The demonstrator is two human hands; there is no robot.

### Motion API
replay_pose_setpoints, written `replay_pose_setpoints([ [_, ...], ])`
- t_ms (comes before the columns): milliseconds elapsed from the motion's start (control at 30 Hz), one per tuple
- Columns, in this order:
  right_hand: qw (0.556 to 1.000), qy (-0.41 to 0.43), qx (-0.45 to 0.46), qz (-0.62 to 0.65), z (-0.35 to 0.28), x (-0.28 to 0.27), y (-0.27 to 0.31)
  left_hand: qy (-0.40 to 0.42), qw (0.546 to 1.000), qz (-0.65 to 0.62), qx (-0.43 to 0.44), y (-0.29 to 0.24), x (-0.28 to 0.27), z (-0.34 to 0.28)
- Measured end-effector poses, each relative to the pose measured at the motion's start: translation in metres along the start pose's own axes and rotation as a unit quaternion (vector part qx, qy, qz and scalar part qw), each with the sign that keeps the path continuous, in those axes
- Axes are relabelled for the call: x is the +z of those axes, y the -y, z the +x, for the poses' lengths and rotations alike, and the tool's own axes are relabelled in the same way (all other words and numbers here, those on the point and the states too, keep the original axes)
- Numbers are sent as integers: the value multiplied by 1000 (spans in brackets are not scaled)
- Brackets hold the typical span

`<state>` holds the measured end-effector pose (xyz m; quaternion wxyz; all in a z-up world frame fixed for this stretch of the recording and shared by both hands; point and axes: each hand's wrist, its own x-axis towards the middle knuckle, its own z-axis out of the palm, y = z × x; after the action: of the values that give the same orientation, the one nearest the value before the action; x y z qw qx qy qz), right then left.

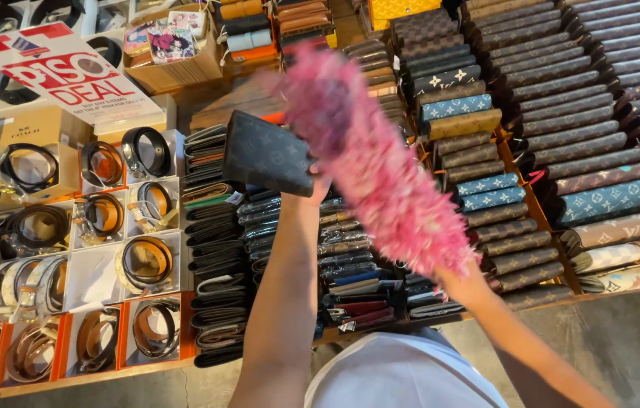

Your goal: Dusting and organizing wallets and belts on a store display using a pink feather duster.

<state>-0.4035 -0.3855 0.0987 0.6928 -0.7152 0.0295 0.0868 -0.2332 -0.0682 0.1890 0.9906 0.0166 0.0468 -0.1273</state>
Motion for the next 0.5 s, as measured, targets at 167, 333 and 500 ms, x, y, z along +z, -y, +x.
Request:
replay_pose_setpoints([
  [167, 982, 31, -62, -178, -7, -2, -29, -11, 997, 73, 28, 8, 28, -10],
  [333, 983, -34, 77, -166, -9, -7, -29, -14, 987, 148, 65, 6, 56, -17],
  [500, 930, 55, -307, -195, -14, 18, -10, -20, 972, 220, 87, 9, 75, -15],
])
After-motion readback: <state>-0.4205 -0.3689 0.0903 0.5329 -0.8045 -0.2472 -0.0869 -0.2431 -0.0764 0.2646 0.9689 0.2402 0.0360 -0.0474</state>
